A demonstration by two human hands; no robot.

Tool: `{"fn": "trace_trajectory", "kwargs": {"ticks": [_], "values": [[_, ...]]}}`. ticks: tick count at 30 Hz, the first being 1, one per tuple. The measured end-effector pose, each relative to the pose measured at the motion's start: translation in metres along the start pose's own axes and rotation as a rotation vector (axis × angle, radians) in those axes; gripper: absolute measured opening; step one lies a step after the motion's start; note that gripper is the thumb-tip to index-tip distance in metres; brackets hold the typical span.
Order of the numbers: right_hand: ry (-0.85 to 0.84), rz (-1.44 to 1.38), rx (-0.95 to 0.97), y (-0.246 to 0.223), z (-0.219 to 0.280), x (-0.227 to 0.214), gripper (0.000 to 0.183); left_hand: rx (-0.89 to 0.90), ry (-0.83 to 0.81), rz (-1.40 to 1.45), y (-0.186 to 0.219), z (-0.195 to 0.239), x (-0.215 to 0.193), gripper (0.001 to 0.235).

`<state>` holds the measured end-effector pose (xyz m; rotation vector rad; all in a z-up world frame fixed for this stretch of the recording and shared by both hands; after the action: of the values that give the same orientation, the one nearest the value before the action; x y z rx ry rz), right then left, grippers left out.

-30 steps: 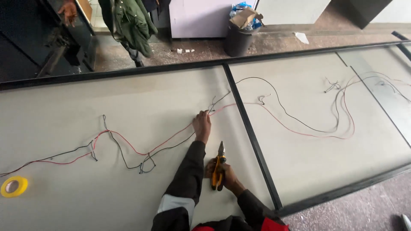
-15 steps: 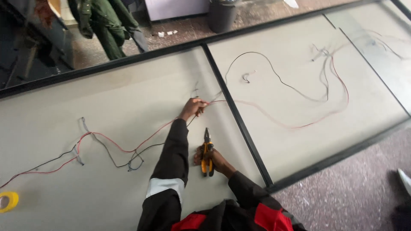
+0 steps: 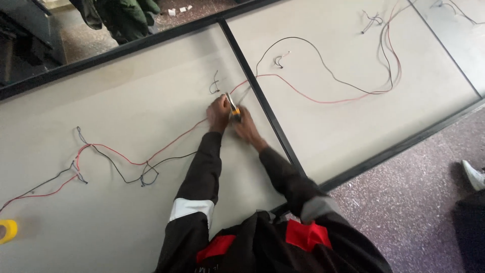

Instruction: Connecting and securing electrical wires within a large metal sign frame using pliers and wire strippers.

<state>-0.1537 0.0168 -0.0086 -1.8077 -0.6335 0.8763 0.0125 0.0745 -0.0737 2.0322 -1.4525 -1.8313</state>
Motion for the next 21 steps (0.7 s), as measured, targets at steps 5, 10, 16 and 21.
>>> {"fn": "trace_trajectory", "kwargs": {"ticks": [5,10,16,21], "values": [[-0.113,0.133,0.326,0.070,-0.054,0.015,0.084,0.083,0.012,-0.053,-0.022,-0.016,-0.005,0.040],[-0.165,-0.049,0.345,0.046,-0.044,0.004,0.096,0.070,0.133,0.028,-0.041,-0.007,-0.011,0.031],[-0.106,-0.053,0.503,0.090,-0.051,-0.004,0.095,0.012,0.158,0.132,-0.004,0.051,-0.047,0.019],[-0.110,-0.294,0.291,0.079,-0.041,-0.012,0.080,-0.584,-0.150,1.072,0.026,0.102,-0.038,0.046]]}}
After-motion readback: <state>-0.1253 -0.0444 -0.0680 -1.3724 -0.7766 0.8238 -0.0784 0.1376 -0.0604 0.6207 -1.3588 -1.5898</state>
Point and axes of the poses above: each hand's wrist, its own z-axis away from the middle knuckle, its own x-axis out of the palm, y = z × x, the point moved 1 cm from there along -z, towards the middle knuckle, and after that the axes turned 3 degrees about y, right-handed, at the moved point
